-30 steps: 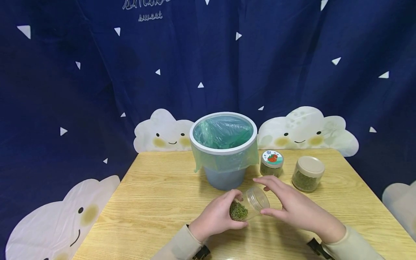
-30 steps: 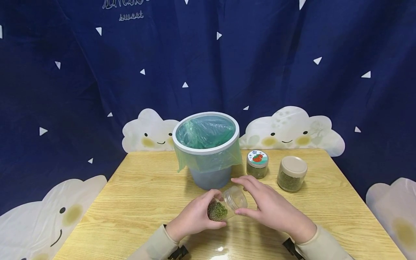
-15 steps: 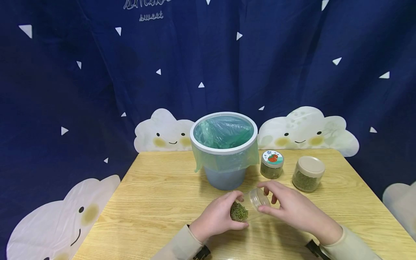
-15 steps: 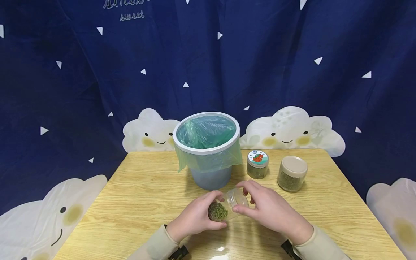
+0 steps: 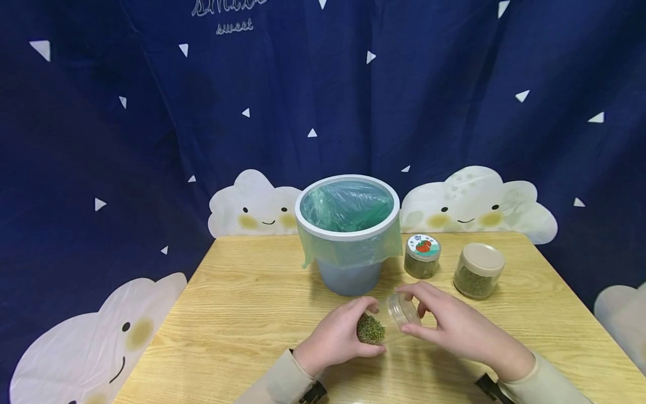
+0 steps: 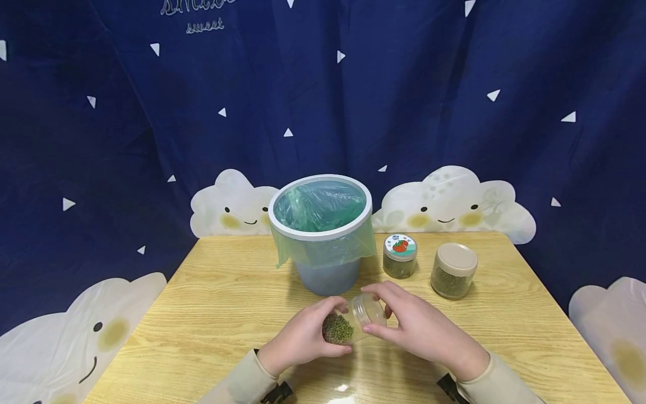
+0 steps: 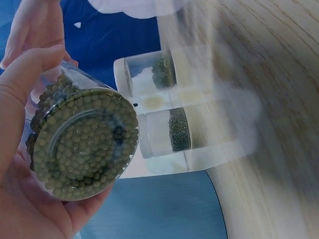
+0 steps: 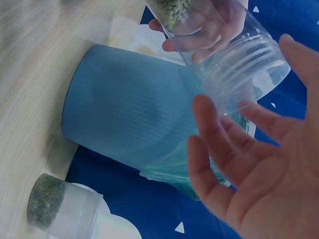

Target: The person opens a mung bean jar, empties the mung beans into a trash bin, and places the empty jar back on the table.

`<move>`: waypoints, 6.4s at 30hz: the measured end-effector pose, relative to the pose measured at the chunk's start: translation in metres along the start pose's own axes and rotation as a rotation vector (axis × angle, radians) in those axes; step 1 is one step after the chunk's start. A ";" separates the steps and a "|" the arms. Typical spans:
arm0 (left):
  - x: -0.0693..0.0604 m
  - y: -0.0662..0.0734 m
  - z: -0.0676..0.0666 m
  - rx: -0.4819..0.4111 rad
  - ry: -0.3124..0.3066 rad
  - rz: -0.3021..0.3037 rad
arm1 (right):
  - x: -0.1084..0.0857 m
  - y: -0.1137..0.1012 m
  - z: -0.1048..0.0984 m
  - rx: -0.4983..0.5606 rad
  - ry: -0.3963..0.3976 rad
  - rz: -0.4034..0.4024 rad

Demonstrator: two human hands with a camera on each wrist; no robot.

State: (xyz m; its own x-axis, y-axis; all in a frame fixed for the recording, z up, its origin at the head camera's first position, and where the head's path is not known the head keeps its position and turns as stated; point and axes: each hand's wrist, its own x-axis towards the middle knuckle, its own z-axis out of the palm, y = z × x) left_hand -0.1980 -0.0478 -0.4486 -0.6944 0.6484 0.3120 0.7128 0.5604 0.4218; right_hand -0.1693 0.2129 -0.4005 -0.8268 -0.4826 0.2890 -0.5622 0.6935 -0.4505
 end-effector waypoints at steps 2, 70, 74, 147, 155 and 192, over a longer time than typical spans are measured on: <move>0.000 0.000 0.000 -0.008 -0.012 -0.002 | -0.001 0.001 -0.001 0.013 -0.004 -0.042; -0.007 -0.006 -0.001 -0.100 0.084 -0.086 | -0.035 0.081 0.023 -0.301 0.013 0.162; -0.006 -0.006 -0.001 -0.097 0.076 -0.094 | -0.037 0.086 0.026 -0.281 -0.033 0.191; -0.019 -0.023 -0.013 -0.184 0.070 -0.125 | -0.043 0.095 0.032 -0.256 0.056 0.254; -0.021 -0.024 -0.033 -0.162 0.109 -0.153 | -0.037 0.090 0.027 -0.241 0.151 0.199; -0.012 -0.037 -0.115 -0.094 0.296 -0.143 | 0.008 0.084 -0.019 -0.355 0.222 -0.086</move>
State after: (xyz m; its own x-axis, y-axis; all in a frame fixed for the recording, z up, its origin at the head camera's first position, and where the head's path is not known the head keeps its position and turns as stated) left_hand -0.2273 -0.1351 -0.3700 -0.7950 0.3812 0.4719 0.6035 0.5761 0.5514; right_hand -0.2232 0.2774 -0.4195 -0.7382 -0.4471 0.5051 -0.5686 0.8153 -0.1094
